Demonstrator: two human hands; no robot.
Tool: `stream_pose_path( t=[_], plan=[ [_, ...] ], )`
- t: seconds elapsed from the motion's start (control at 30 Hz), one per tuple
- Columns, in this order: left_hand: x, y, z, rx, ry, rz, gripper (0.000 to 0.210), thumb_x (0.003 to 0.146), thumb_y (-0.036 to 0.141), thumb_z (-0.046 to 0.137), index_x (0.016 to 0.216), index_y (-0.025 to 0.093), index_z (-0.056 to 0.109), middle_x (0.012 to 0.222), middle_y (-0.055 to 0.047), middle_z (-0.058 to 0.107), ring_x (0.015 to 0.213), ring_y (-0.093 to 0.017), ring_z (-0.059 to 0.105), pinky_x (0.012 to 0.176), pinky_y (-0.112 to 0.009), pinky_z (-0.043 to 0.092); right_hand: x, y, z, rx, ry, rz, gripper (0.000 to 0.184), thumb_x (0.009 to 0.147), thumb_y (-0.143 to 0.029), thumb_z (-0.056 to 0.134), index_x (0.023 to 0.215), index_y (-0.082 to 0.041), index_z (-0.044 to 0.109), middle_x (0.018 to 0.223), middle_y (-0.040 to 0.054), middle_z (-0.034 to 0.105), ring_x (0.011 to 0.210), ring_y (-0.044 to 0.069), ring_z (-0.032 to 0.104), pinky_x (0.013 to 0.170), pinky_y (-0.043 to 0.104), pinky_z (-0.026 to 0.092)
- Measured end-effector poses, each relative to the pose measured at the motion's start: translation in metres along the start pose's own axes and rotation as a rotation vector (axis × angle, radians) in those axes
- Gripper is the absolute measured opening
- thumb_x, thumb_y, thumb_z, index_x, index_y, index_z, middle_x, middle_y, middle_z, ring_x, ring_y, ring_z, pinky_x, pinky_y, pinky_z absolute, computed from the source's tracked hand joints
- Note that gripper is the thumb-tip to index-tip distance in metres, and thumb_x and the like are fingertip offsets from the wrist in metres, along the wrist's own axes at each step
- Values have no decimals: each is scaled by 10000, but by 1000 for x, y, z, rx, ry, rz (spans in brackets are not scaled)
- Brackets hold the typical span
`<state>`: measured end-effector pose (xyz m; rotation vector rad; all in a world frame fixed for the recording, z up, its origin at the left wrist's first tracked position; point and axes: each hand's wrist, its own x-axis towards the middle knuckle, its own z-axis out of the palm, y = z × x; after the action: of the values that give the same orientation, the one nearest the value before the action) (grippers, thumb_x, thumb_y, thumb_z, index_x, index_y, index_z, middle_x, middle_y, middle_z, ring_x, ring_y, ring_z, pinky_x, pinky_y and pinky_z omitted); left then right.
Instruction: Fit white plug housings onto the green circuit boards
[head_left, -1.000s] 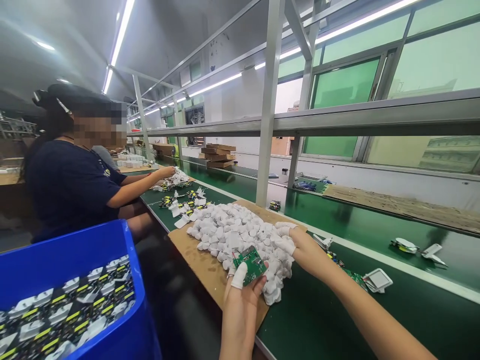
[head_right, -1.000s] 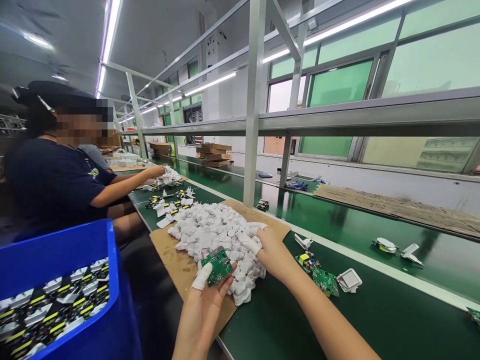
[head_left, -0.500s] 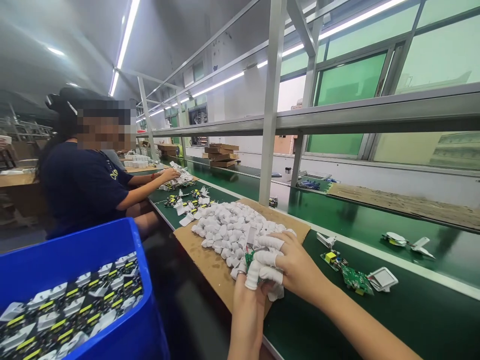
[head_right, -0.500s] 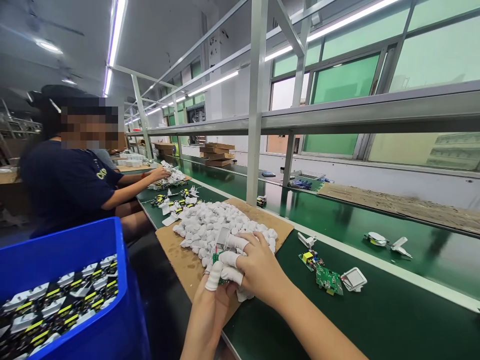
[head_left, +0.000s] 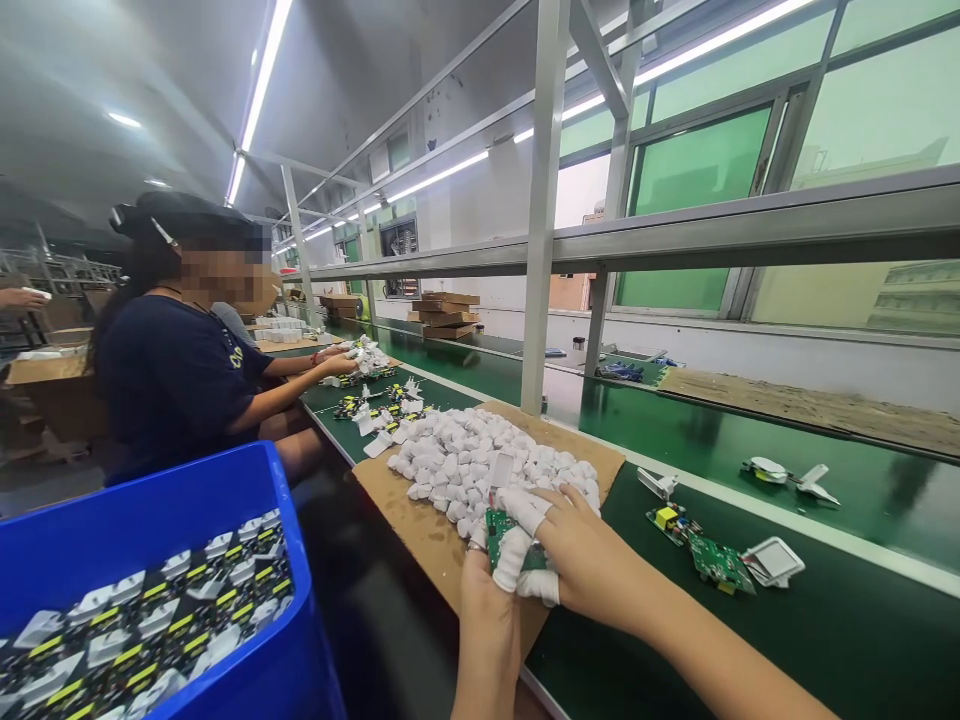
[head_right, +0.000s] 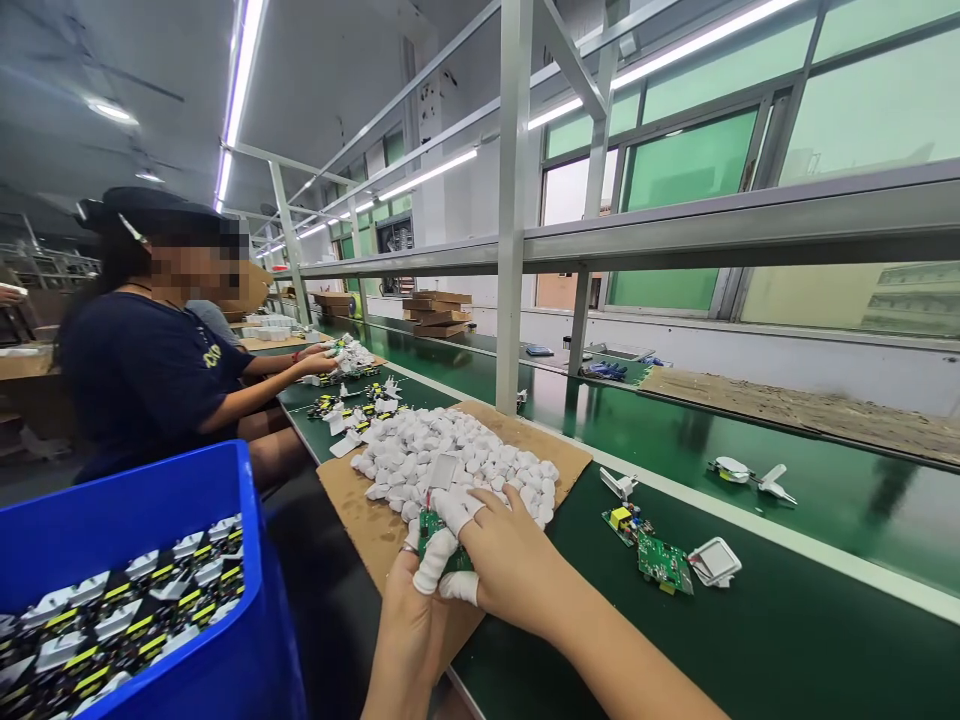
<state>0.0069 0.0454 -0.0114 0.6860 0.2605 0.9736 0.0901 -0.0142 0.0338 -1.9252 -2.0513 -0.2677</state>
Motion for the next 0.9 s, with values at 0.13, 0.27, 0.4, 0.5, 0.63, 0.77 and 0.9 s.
stream_pose_path(
  t=[0.13,0.27,0.4,0.5,0.63,0.77,0.9],
  plan=[
    [2,-4,-4,26,-20,33,467,588,223,663,1024,203,499,860,-8,643,872,-158,552,706,-198,468,1,-1,5,49,45,-4,675,693,-240,598,1242,-171,212,1099,109,449,1039,233,328,894,418,176],
    [2,-5,-8,-10,-36,48,495,598,232,659,1059,229,477,851,-2,647,833,-147,568,700,-197,472,1,-4,7,69,78,48,562,649,-183,588,1150,-118,340,995,103,496,926,236,391,829,356,262],
    [2,-1,-8,-34,-22,-32,282,591,241,664,863,218,596,766,0,658,781,-140,585,660,-188,477,2,-6,7,70,59,76,377,646,-177,593,992,-133,449,855,68,533,825,225,421,789,328,281],
    [2,4,-7,-37,-46,-66,181,556,262,685,715,196,630,714,-13,657,796,-176,586,686,-237,482,2,-5,7,63,48,80,374,637,-179,622,967,-149,449,829,48,533,783,215,429,805,331,262],
    [1,3,-7,-55,-5,-59,138,566,283,675,672,211,623,683,13,651,784,-152,584,700,-230,478,3,-6,8,54,32,47,390,644,-154,630,987,-150,444,840,39,525,774,203,437,830,333,235],
    [1,-2,-7,-99,78,-40,180,551,294,684,703,221,622,683,25,654,739,-101,586,653,-145,462,2,-7,7,68,2,46,364,653,-150,631,977,-149,466,835,46,519,775,211,431,709,282,313],
    [1,0,-7,-98,12,-49,214,542,316,686,706,194,625,726,-15,661,730,-114,587,654,-165,462,1,-6,1,134,-17,51,353,659,-154,625,973,-167,464,857,43,513,764,200,441,651,252,326]
  ],
)
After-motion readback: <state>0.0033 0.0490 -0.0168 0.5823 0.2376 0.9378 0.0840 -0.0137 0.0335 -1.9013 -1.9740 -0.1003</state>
